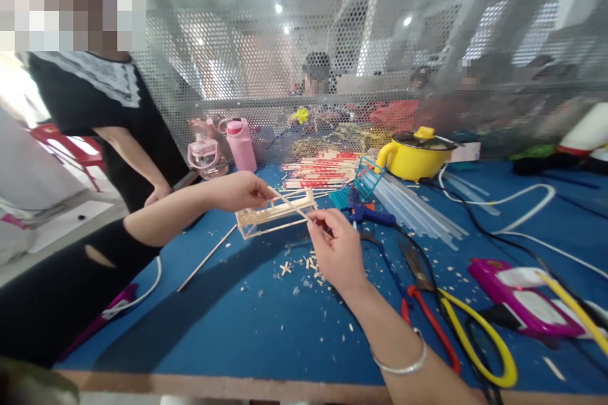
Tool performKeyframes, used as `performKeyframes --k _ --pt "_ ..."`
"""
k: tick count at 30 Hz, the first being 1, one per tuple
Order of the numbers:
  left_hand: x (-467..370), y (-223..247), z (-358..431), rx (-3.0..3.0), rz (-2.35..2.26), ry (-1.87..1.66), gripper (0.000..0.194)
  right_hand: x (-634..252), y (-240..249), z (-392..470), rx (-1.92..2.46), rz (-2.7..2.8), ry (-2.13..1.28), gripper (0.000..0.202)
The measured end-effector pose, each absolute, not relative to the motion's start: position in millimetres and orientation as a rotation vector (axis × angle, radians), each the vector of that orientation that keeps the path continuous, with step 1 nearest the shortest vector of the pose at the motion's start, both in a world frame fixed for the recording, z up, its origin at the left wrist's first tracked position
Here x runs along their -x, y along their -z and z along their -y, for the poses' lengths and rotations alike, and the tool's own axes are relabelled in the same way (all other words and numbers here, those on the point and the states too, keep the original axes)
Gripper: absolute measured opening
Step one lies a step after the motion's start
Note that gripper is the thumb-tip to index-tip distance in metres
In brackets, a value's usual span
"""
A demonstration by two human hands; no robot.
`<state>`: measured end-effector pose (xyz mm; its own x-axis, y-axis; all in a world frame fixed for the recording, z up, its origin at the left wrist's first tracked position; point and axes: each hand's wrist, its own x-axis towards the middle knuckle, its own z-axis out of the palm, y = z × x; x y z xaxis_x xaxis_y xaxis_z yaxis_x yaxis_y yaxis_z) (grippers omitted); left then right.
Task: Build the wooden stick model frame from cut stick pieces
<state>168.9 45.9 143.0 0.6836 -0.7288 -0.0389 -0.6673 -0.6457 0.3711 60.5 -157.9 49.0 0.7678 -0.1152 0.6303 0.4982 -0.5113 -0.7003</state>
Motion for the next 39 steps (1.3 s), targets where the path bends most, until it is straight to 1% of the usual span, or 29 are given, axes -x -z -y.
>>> performKeyframes --k 4,7,9,11,14,16,18,21,23,25,31,37,39 --pt "-170 -116 -43 -2.607 1.127 0.161 0.028 -60 -50 161 1.966 0.226 0.837 0.01" --pt "-169 -98 -45 -2.597 1.118 0.227 0.021 -61 -51 162 1.976 0.198 0.854 0.011" --pt "-169 -95 -51 -2.589 1.096 0.273 0.017 -62 -51 162 1.984 0.181 0.857 0.011" --pt "-167 -98 -60 -2.589 1.044 0.269 0.022 -64 -50 163 1.991 0.164 0.847 0.012" --pt "-161 -101 -78 -2.554 0.907 0.153 0.034 -68 -46 165 2.019 0.112 0.823 0.015" --pt "-154 -94 -87 -2.511 0.892 0.083 0.036 -72 -42 166 2.054 0.081 0.797 0.017" --pt "-147 -80 -90 -2.487 0.982 0.009 0.032 -75 -37 166 2.095 0.085 0.75 0.02" --pt "-141 -57 -85 -2.49 1.021 -0.135 0.021 -80 -30 164 2.171 0.128 0.66 0.026" --pt "-141 -49 -79 -2.481 1.008 -0.173 0.017 -82 -26 163 2.225 0.15 0.61 0.023" --pt "-142 -46 -76 -2.464 1.026 -0.186 0.017 -83 -24 162 2.273 0.161 0.576 0.021" --pt "-145 -46 -78 -2.415 1.078 -0.176 0.016 -84 -24 161 2.351 0.16 0.546 0.023" --pt "-145 -43 -78 -2.347 1.042 -0.149 0.013 -83 -24 160 2.337 0.148 0.546 0.023" --pt "-143 -42 -80 -2.315 1.0 -0.151 0.013 -83 -23 160 2.31 0.142 0.556 0.021"
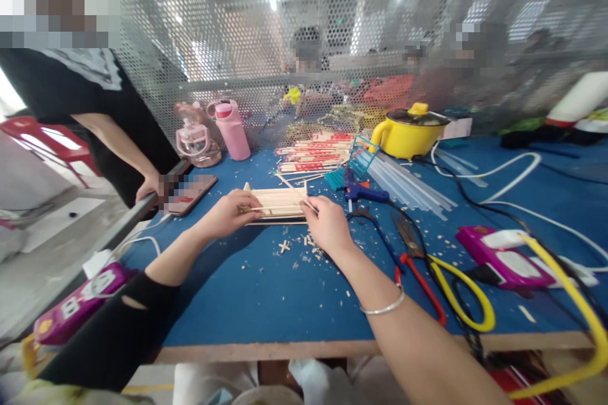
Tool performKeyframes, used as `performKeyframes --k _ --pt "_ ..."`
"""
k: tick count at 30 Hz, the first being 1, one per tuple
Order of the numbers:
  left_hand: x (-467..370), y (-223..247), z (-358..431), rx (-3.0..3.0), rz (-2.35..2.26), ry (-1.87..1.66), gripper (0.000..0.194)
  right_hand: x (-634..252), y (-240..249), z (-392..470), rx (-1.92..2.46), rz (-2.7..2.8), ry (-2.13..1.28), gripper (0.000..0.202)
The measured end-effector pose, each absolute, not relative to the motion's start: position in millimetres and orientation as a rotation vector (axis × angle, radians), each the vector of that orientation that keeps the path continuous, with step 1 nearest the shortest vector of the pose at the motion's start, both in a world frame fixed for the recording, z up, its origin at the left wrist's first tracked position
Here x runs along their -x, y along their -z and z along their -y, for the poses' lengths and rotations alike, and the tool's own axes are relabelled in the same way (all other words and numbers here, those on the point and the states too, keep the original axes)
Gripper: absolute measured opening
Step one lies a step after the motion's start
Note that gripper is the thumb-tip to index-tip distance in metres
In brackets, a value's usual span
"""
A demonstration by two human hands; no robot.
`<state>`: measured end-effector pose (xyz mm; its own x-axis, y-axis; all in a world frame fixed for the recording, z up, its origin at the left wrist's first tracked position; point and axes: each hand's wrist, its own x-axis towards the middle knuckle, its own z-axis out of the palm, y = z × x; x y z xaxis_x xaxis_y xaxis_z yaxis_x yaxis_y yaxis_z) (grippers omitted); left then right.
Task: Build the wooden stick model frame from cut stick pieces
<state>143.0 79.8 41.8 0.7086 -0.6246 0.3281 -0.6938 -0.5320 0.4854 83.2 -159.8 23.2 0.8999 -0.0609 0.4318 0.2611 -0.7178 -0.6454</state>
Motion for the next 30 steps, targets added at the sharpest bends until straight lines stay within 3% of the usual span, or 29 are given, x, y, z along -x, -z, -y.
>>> performKeyframes --k 13,22,30 --pt "-124 -45 -76 -1.678 0.289 -0.176 0.044 -75 -33 157 2.056 0.127 0.641 0.047" --pt "-119 -43 -67 -1.42 0.115 -0.129 0.057 -68 -38 157 2.033 0.157 0.521 0.038" --pt "-103 -40 -81 -1.39 0.387 -0.125 0.038 -67 -43 159 2.103 0.107 0.601 0.038"
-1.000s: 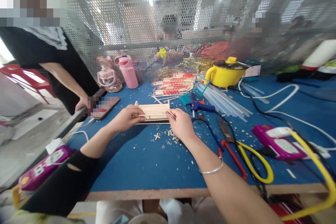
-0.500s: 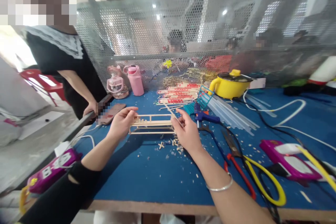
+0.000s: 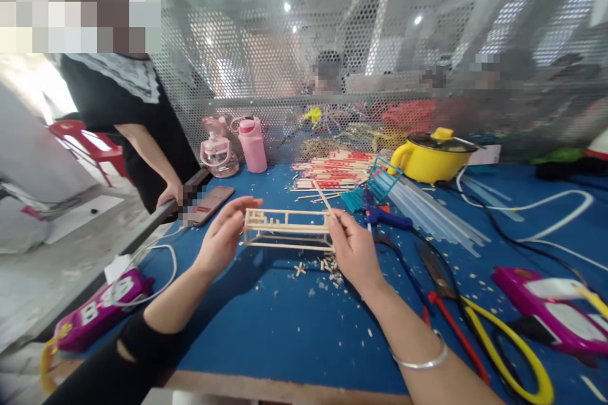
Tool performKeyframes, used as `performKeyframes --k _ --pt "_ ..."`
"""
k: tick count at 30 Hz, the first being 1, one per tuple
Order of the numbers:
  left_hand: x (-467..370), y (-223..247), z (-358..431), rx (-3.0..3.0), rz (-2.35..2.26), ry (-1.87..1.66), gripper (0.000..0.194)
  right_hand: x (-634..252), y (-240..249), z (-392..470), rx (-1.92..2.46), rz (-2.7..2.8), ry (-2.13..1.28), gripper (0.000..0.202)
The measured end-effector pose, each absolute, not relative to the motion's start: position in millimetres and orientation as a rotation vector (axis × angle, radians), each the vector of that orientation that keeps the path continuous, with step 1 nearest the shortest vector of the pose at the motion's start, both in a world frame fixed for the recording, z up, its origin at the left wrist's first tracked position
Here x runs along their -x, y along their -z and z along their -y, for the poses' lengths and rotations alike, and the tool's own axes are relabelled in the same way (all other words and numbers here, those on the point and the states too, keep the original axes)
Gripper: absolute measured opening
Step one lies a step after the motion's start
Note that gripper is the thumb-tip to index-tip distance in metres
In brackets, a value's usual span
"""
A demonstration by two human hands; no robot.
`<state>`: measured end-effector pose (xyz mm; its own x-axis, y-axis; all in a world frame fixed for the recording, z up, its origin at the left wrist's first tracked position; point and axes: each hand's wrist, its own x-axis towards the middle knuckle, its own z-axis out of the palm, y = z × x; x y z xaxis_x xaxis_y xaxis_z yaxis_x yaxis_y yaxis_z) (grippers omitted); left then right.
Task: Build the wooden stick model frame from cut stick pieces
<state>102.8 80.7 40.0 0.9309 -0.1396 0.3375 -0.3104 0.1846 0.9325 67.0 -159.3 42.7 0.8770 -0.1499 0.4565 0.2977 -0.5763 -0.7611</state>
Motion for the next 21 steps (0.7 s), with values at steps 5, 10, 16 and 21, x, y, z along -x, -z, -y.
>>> performKeyframes --k 5,10,16,21 --pt "-95.3 -36.7 -79.9 -1.536 0.549 -0.131 0.062 -67.7 -39.7 161.4 2.069 0.074 0.572 0.037" --pt "-94.1 -38.0 -76.7 -1.526 0.532 -0.178 0.062 -70.9 -36.2 162.5 2.029 0.061 0.55 0.037" --pt "-93.7 -38.5 -76.7 -1.536 0.542 -0.187 0.062 -71.3 -37.6 163.5 2.03 0.082 0.621 0.037" --pt "-92.5 -36.9 -75.7 -1.568 0.57 -0.21 0.059 -69.3 -39.4 163.8 2.1 0.105 0.647 0.037"
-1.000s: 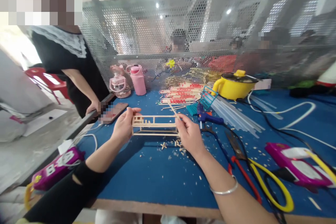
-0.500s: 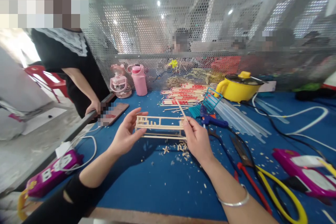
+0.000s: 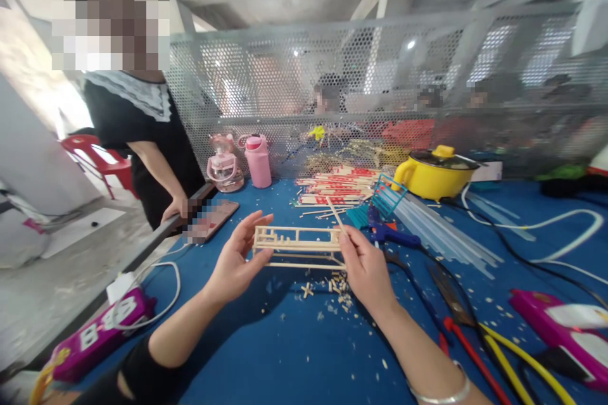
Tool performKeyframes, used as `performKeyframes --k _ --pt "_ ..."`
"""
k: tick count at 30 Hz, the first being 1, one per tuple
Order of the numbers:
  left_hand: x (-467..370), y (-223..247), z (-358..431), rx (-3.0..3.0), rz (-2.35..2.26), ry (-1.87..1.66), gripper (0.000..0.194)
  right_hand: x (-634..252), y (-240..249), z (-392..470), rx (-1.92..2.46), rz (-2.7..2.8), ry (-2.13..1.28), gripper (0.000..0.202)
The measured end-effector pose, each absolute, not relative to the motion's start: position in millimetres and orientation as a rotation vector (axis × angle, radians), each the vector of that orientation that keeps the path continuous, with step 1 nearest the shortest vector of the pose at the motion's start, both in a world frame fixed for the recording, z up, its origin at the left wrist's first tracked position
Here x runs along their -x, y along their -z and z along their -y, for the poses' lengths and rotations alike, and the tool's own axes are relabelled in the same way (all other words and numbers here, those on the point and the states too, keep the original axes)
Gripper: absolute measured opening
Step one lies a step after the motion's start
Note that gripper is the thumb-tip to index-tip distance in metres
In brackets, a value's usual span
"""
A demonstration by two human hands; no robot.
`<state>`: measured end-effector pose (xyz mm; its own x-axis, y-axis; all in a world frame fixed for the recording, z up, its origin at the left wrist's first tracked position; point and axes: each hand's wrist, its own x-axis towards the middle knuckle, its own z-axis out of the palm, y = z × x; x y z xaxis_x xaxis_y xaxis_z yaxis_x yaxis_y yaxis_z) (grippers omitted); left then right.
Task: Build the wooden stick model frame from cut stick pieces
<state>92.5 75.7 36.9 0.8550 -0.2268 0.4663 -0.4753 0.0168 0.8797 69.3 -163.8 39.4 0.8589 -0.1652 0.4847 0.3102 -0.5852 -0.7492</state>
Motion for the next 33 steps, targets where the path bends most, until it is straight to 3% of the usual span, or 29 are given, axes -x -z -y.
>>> performKeyframes --k 11,25,33 --pt "-95 -44 -82 -1.779 0.46 -0.125 0.045 -70 -37 160 2.199 0.23 0.706 0.031" --pt "-102 -52 -90 -1.794 0.481 -0.064 0.049 -68 -36 158 2.187 0.258 0.663 0.03" --pt "-129 -97 -86 -2.029 0.829 0.52 0.034 -77 -41 163 2.237 0.304 0.546 0.031"
